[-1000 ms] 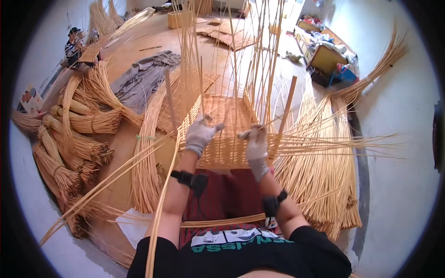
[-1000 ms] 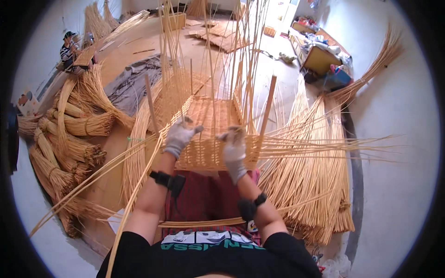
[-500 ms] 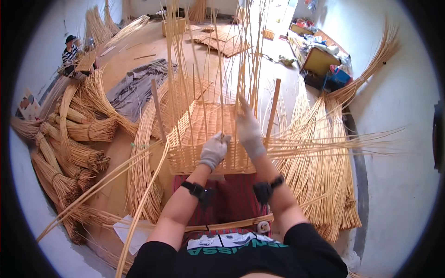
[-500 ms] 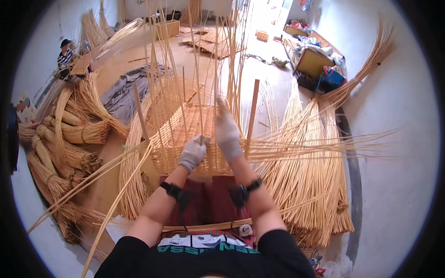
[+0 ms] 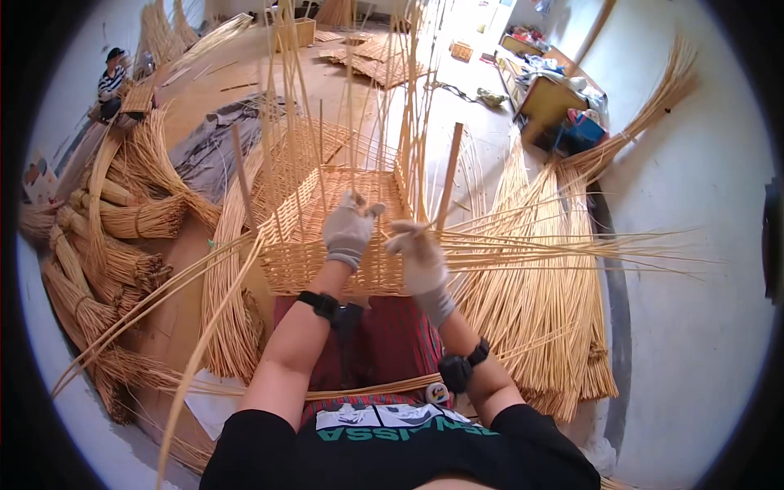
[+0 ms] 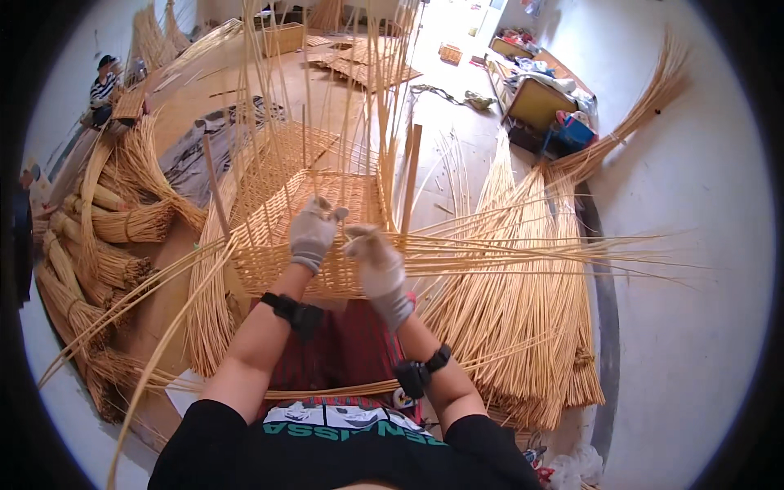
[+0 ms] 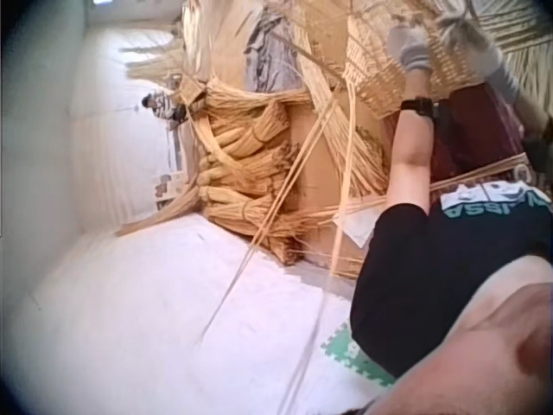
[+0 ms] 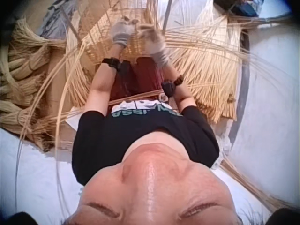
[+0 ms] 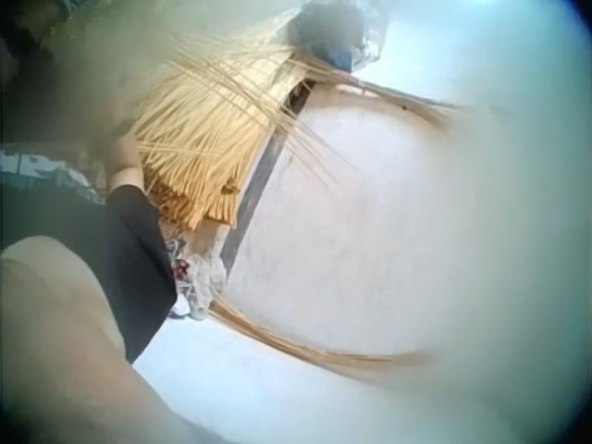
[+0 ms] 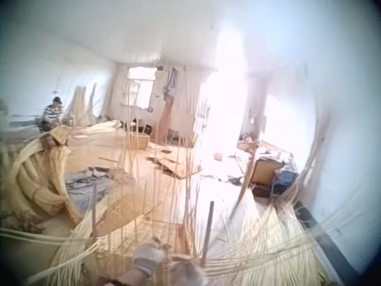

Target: Weaving the base and sides of a large wicker basket using long stalks.

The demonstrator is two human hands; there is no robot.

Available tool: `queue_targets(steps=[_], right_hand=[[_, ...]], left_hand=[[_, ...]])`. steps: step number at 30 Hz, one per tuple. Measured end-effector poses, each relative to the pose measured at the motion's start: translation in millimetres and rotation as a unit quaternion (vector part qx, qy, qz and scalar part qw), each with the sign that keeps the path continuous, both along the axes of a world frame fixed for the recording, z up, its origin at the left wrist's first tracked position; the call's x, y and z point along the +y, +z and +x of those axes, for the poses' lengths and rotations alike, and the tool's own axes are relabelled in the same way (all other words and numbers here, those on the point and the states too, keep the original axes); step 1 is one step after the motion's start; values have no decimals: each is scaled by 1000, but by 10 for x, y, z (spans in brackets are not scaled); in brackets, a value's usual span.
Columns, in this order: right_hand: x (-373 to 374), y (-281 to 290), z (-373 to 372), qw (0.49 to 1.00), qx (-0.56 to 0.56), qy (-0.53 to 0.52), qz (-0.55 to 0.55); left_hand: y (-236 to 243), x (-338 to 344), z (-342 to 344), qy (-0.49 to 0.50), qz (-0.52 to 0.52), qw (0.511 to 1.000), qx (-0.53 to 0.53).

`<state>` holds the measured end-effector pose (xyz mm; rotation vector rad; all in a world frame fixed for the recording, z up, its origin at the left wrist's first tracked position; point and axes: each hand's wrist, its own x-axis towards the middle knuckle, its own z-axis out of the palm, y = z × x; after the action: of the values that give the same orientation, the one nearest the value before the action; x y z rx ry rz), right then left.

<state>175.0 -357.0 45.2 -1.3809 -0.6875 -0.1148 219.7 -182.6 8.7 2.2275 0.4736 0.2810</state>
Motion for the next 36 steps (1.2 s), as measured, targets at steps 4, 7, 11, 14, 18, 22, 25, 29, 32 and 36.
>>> queue_targets(steps=[4,7,11,14,18,22,25,29,32,36], right_hand=[[-1052,32,483,953,135,-246,118],[-928,299,395,959,186,-209,52],[-355,585,823,865,-255,-301,-309],[-331,455,1531,881,-171,-287,-335],[-712,447,991,942,69,-329,-8],[-978,5,1142,928,-42,-369,-23],[-1042,212,1162,937,82,-340,3],[-1625,-174,1302,847,-48,-467,-250],[-1385,202,779,752,-111,-465,-454],[-356,-61,33,939,-100,-312,-102]], left_hand=[[477,-298,-291,77,-14,950,-301],[371,-634,-281,-88,20,965,-247],[167,-827,-59,-99,-121,987,24],[-31,-938,22,-76,-109,987,-89],[-2,-625,-173,-70,-149,986,-12],[-297,-598,-13,-165,-97,967,-170],[275,-668,-323,-187,-220,955,-67],[94,-249,-942,-205,-248,934,-158],[-703,609,-1624,-71,-138,966,-206],[-177,836,-1646,67,-101,965,-234]])
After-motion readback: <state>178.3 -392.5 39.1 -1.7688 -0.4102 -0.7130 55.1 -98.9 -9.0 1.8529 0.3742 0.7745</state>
